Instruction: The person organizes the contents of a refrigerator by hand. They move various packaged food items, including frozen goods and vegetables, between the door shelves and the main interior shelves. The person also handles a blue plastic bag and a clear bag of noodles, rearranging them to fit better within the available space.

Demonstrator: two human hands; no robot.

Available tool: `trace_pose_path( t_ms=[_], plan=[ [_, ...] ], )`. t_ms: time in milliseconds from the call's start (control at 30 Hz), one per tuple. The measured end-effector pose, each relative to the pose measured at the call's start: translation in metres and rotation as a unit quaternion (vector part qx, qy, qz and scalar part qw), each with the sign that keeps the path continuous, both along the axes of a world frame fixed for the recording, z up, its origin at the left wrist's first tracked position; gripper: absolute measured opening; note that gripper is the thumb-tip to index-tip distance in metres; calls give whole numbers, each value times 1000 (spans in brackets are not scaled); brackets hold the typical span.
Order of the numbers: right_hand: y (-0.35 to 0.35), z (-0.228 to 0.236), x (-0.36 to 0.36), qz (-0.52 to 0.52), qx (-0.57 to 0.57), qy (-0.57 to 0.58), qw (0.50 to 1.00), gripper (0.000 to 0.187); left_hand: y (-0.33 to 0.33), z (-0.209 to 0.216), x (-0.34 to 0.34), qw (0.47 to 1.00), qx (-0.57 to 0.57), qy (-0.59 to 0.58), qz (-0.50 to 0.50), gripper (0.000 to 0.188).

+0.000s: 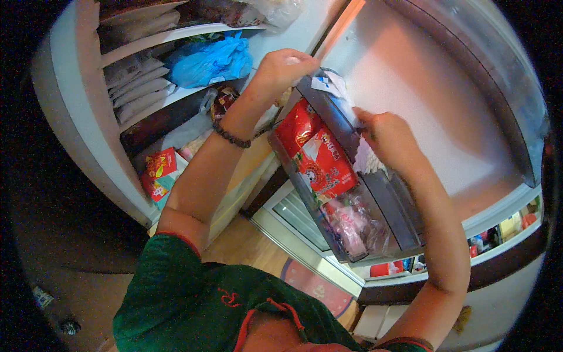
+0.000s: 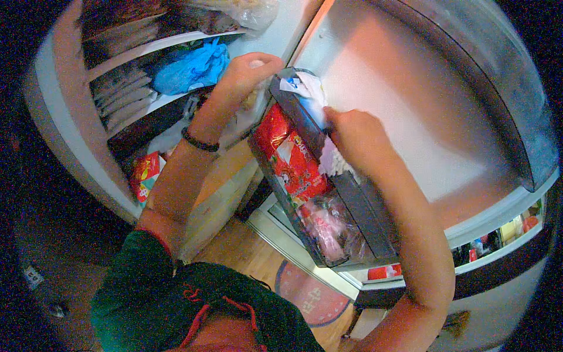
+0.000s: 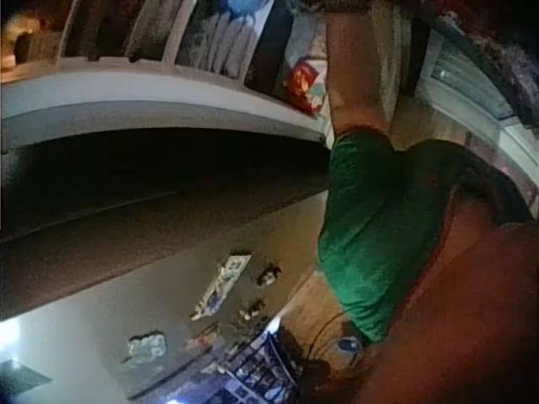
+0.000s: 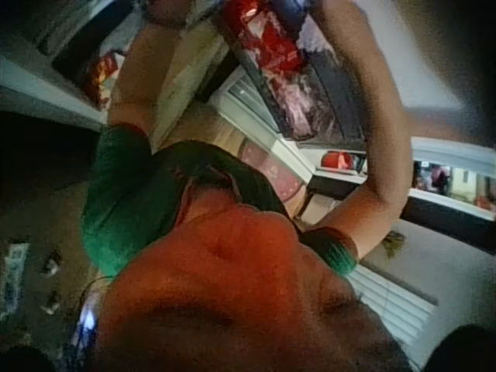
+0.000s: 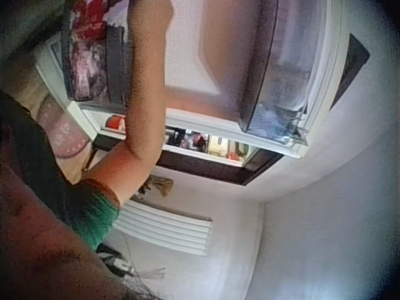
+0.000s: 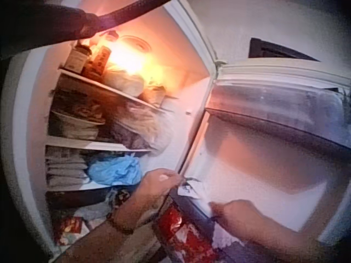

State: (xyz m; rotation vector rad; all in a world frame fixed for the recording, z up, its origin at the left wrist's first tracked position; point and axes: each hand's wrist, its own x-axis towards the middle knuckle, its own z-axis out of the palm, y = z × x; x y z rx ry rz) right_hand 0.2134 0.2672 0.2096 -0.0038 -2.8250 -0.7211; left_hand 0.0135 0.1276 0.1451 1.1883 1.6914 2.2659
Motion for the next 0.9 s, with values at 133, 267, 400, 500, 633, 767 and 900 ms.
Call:
trace_pose_path(
  t_ms=[133,267,400,500,633,767,900],
  plan=[
    [-8,1,-23,-4,-22,-33,999,33,12,-24,1,994,27,-1,-102,34],
    [-19,13,-26,15,20,-66,997,29,13,-32,1,979,-29,180,92,31],
    [-9,22,-8,-10,-20,-79,997,32,11,-20,-7,929,-19,348,126,28],
    [-6,14,-8,-47,-71,-49,995,40,20,4,-21,911,-136,383,71,28],
    [-9,20,3,-30,-59,-54,996,38,19,41,-21,845,-352,402,33,34],
    [-21,39,6,-20,-221,-68,973,49,25,47,-28,785,-390,474,88,38],
    [7,1,-7,-39,-89,-84,992,62,21,42,-7,853,-177,463,162,40]
  ],
)
